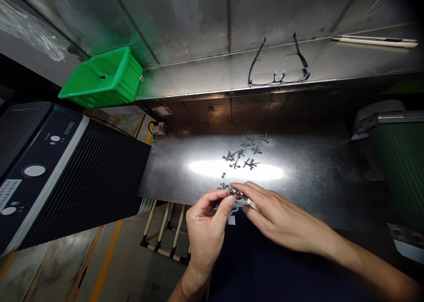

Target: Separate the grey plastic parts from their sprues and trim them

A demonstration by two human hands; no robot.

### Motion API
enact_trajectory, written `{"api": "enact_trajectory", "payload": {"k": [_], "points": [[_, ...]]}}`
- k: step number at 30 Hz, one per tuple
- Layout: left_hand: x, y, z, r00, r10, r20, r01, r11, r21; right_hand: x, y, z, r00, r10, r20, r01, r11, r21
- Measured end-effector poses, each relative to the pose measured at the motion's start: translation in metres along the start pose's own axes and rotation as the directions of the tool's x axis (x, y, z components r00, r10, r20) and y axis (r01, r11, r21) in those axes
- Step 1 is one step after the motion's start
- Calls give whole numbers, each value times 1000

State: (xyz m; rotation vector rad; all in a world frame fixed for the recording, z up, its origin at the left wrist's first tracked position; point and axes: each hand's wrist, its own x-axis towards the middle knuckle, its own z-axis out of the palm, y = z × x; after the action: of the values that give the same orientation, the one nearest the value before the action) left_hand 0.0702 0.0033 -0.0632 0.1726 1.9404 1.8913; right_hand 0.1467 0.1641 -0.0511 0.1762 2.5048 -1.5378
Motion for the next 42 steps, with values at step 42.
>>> {"api": "enact_trajectory", "payload": {"k": [42], "points": [[4, -6, -10, 999, -25, -23, 24, 998, -54, -8, 3, 8, 953, -139, -269, 48, 947, -318]]}}
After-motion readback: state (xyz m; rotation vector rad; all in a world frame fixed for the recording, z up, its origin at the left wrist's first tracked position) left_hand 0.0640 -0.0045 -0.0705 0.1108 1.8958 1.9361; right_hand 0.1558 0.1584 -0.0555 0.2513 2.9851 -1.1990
